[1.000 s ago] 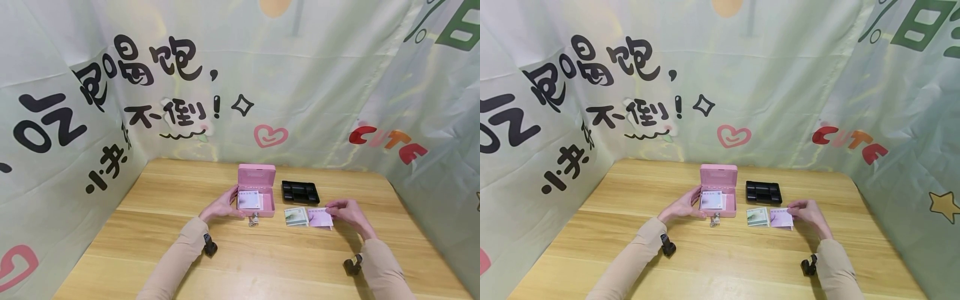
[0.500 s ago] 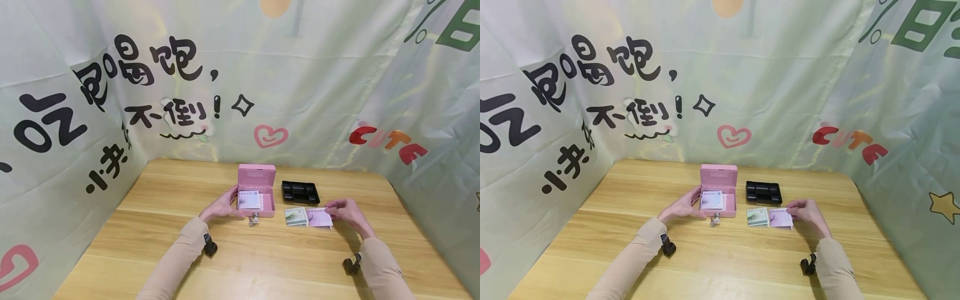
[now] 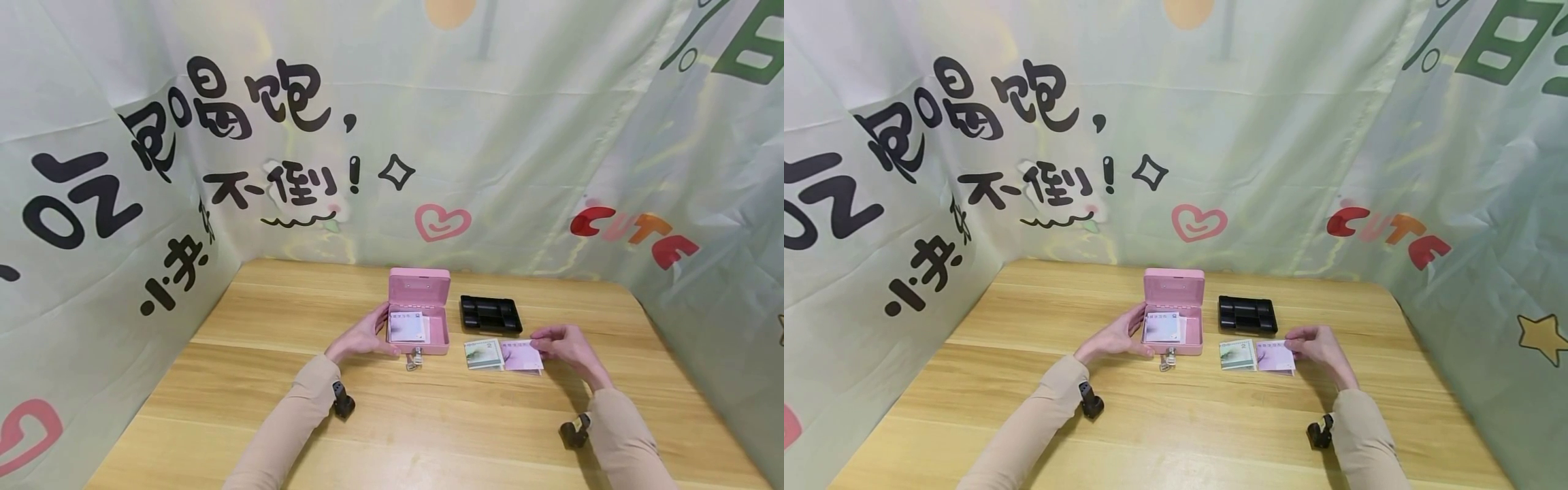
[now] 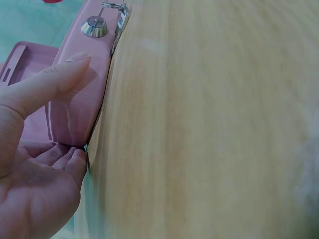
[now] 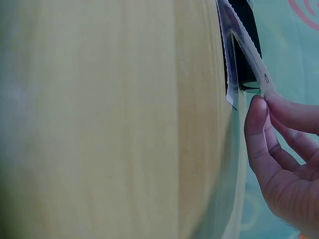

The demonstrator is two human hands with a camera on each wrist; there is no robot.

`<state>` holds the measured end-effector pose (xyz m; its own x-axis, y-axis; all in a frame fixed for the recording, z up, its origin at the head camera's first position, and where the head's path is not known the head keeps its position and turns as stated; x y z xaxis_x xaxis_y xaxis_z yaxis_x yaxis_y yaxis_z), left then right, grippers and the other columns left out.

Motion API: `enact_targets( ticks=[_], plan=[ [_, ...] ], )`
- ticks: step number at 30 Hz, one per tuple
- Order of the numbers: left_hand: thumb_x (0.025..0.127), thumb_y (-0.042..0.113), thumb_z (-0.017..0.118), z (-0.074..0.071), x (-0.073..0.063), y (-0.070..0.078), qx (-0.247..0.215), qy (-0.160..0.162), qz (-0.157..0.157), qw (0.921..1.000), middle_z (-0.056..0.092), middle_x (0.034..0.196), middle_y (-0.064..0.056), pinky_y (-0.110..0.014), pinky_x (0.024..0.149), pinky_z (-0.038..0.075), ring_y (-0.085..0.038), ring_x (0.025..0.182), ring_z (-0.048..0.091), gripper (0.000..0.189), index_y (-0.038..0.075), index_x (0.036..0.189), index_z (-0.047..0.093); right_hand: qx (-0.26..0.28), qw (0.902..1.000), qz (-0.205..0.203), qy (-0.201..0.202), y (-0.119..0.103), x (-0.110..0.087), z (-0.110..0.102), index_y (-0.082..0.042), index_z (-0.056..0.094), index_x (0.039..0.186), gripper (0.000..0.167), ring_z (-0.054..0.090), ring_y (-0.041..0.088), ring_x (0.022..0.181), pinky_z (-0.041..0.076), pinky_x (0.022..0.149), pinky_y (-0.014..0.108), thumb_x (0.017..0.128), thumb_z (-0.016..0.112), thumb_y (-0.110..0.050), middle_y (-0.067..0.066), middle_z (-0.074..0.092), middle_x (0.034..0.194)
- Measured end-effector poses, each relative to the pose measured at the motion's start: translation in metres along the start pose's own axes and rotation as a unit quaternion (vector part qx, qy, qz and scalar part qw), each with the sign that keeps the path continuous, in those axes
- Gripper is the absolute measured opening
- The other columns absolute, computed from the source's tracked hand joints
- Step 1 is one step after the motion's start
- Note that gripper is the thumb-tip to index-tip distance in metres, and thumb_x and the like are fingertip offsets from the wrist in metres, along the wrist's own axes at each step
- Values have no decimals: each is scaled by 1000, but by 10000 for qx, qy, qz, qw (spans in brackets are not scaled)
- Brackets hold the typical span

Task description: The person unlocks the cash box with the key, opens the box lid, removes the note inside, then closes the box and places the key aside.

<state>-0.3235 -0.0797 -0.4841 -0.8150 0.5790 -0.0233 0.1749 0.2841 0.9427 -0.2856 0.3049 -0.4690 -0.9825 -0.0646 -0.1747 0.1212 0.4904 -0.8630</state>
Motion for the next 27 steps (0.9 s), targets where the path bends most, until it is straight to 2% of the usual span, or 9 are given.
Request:
enact_targets(
  ticks=[7, 14, 19, 27],
  plan=[
    [74, -2, 83, 0, 0, 1, 38, 35, -22, 10000, 9, 168, -24, -49, 131, 15, -40, 157, 14, 117, -3, 160, 5, 121, 9999, -12, 71, 1, -2, -3, 25, 54, 120, 39, 68, 5, 73, 63, 69, 23, 93, 64, -1, 6, 75, 90],
    [73, -1, 84, 0, -1, 2, 42, 20, -12, 10000, 9, 169, -23, -49, 131, 15, -39, 157, 13, 117, -2, 160, 5, -233, 9985, -26, 504, -1, -5, -10, 15, 60, 123, 43, 66, 6, 71, 56, 62, 23, 96, 67, -18, -2, 74, 86],
    [73, -2, 83, 0, 0, 1, -12, 12, -7, 10000, 8, 169, -23, -50, 131, 14, -40, 157, 13, 117, -2, 160, 5, -191, 9968, -390, 667, -9, -5, -11, 12, 62, 123, 47, 67, 4, 77, 59, 71, 21, 96, 69, -26, -2, 75, 91],
    [73, -2, 84, 0, 0, 2, -39, 35, -33, 10000, 9, 169, -23, -49, 131, 15, -40, 157, 14, 117, -2, 160, 5, 129, 9918, -1011, 767, -27, -7, -3, 13, 64, 121, 44, 69, 1, 84, 63, 76, 21, 95, 70, -22, -13, 74, 92]
  ],
)
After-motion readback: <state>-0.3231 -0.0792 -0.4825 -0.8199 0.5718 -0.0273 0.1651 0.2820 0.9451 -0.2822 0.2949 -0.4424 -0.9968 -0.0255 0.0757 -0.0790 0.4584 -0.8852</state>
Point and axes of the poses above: each hand's wrist, its own x-axis towards the middle knuckle, its own z-axis out of the palm, y = z × x, the point moved 7 cm from there along x, towards the middle knuckle
